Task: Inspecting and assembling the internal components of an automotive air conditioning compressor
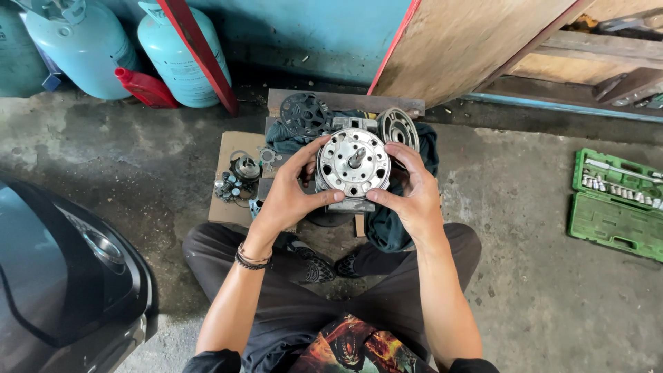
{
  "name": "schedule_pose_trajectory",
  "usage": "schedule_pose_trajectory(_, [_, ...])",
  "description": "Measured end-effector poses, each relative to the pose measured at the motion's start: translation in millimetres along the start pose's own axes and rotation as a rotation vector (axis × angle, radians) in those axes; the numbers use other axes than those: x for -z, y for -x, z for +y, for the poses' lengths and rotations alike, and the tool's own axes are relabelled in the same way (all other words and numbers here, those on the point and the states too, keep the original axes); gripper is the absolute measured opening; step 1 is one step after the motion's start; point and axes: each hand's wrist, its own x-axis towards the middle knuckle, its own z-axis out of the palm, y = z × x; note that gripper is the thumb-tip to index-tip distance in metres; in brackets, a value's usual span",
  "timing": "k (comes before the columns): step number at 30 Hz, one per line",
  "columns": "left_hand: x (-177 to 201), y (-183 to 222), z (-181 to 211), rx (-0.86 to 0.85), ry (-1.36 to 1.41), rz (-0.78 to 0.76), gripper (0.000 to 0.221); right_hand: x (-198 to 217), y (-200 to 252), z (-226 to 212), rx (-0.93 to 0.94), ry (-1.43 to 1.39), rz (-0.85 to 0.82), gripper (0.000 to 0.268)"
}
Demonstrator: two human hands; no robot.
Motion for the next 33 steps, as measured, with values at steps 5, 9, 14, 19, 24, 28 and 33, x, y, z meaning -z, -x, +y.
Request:
schedule_pose_trajectory(5, [4,0,10,-0.01,0.082,-0.038,0.091,-3,0,-1,0.015,-0.052,0.006,0.081])
schedule_pose_trajectory(9, [9,-1,-8,0.003,0.117,-0.062,0.089,-4,-2,4,0.045,-0.126,0.007,0.078])
schedule_pose_trajectory(14, [8,-4,-7,-0.024,0.127,-0.049,0.09,-6,-1,6,0.055,-0.149,0.017,0.077])
schedule_pose_trajectory(19, [6,-3,-8,-0.093,0.097,-0.025,0.088,-7,-1,5,0.058,-0.166,0.017,0.076])
schedule_pose_trajectory(24, [4,-3,-15,-0.143,0.078,-0.014,0.089,-8,1,14,0.063,-0.199,0.034,0.076])
schedule_pose_trajectory(28, [7,-3,-11,-0.155,0.033,-0.027,0.088,-11,1,15,0.086,-0.216,0.043,0.079])
schedule_pose_trajectory(33, [6,-1,-11,-0.171,-0.002,-0.014,0.084,-14,-2,10,0.09,-0.295,0.075,0.083])
